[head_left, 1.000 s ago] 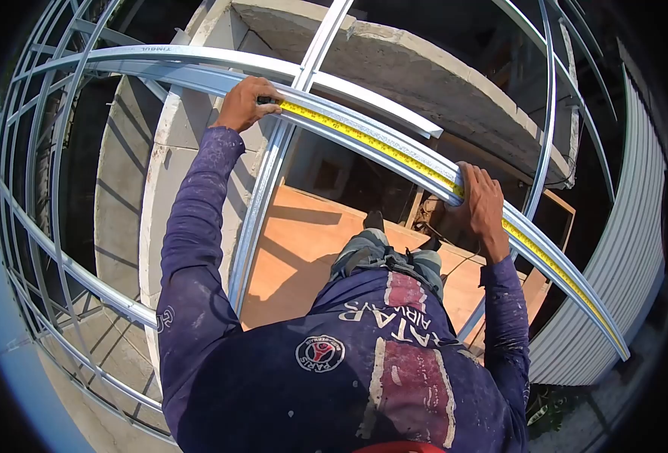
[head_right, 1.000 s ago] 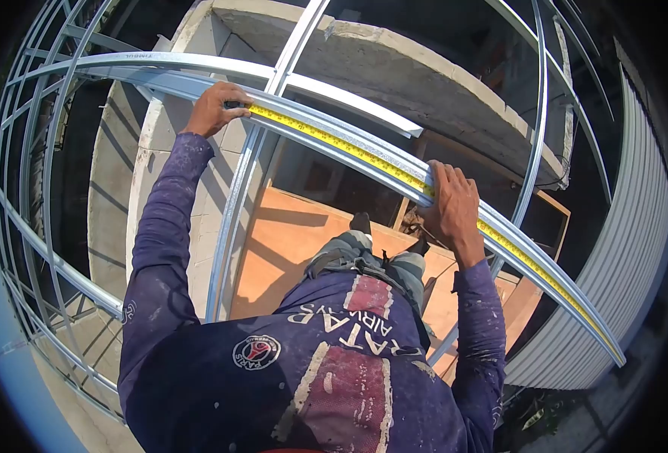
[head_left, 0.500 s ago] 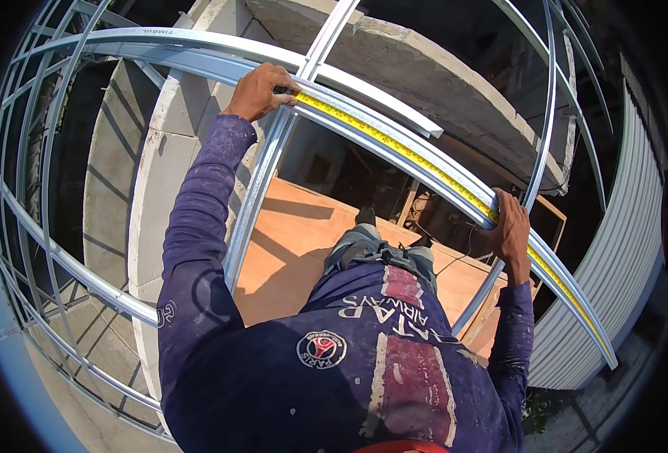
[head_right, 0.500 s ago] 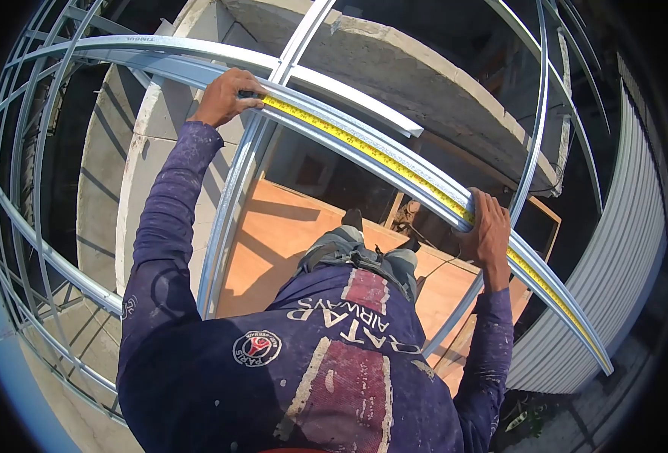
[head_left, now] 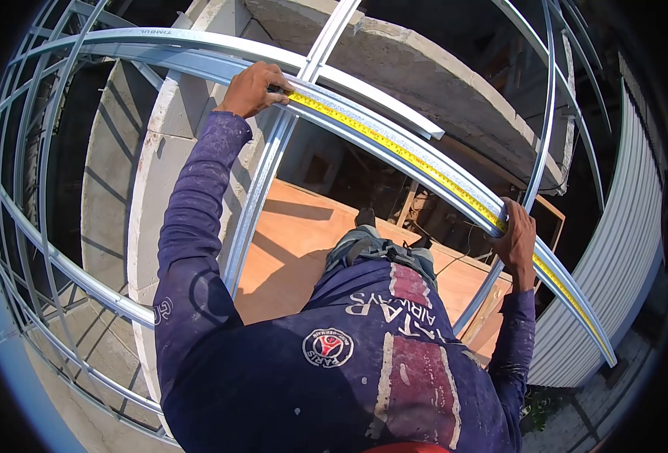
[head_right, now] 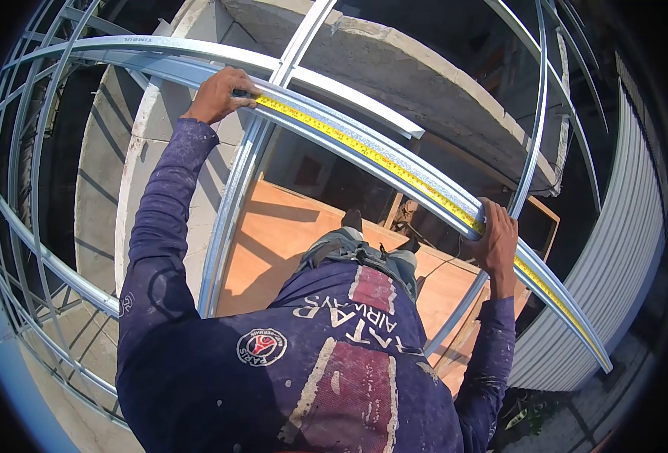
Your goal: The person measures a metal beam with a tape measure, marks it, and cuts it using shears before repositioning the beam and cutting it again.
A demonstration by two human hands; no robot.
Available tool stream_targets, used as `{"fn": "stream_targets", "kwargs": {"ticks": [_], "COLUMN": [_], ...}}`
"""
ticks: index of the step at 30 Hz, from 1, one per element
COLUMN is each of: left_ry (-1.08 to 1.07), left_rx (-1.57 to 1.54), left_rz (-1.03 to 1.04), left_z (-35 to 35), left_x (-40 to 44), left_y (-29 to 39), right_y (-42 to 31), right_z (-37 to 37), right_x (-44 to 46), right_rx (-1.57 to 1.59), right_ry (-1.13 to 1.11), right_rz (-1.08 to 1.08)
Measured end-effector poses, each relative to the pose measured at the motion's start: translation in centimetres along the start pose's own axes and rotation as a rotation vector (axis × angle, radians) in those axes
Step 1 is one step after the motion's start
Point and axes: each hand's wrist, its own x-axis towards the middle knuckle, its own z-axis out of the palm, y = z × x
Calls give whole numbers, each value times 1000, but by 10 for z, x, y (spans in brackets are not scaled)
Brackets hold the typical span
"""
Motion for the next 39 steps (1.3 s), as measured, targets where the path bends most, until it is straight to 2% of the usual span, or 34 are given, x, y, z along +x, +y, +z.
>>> {"fn": "stream_targets", "kwargs": {"ticks": [10,15,24,30,33,34,35,36,37,38,39], "left_ry": [-4,24,-13,-5,-61,-255,-415,-535,-408,-218,23], "left_rx": [-49,73,15,167,95,-156,-381,-461,-394,-117,173], "left_rz": [-42,-112,-167,-195,-192,-495,-904,-1260,-853,-356,-24], "left_z": [-9,-10,-10,3,7,44,77,104,80,48,5], "left_x": [-6,-9,-2,-2,1,38,74,107,72,33,-8], "left_y": [-43,-82,-78,-73,-83,-191,-288,-372,-295,-197,-79], "right_y": [4,8,11,26,23,26,31,35,39,42,43], "right_z": [4,8,12,38,43,48,54,60,66,71,72], "right_x": [-2,1,5,12,13,14,15,15,15,15,17], "right_rx": [-26,9,9,35,42,49,52,48,44,39,43], "right_ry": [-27,-67,-91,-53,-89,-104,-109,-109,-110,-109,-109], "right_rz": [40,64,35,-38,-13,-26,-29,-43,-58,-65,-67]}}
